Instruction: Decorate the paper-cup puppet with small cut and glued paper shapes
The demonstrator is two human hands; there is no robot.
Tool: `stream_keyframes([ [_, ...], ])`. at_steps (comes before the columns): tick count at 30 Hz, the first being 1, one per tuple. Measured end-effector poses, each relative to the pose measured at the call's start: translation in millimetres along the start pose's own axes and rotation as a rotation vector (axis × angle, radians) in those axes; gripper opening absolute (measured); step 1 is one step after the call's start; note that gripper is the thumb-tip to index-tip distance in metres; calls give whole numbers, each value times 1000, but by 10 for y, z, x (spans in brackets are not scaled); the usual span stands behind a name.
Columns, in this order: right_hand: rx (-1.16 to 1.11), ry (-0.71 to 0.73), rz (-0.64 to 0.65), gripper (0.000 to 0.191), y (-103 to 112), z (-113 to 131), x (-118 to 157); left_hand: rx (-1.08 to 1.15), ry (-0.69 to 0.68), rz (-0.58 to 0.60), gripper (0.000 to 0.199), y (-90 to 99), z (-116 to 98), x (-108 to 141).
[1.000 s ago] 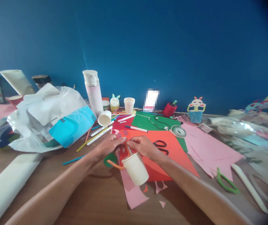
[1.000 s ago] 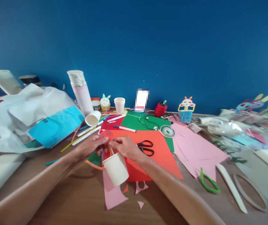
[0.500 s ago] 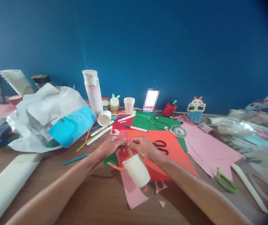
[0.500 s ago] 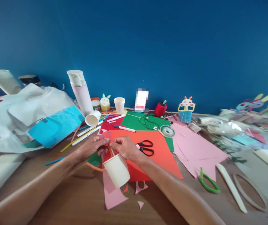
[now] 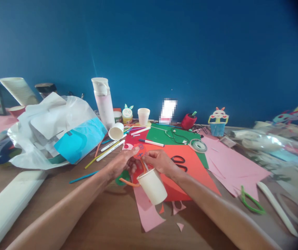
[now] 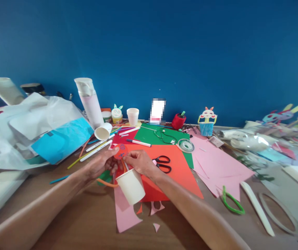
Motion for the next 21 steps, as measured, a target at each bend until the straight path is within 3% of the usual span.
stream_keyframes([
  [7, -19, 30, -81, 30, 97, -16, -63, 132, 0, 105, 50, -3, -21, -3],
  [13, -151, 55, -231, 28, 252, 77, -73, 380, -131, 149, 60, -70, -142, 45],
  [21, -195, 62, -351, 29, 352, 56, -114, 370, -273, 254, 60, -190, -22, 82],
])
Point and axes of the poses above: each hand's wrist, its own x-axis away from the middle knuckle, its own y-axis out of the back of the hand, z = x × y, the point moved 6 cm from there along -x, towards the middle knuckle, and after that the axes turned 9 degrees about -z, right-handed, at the moved point
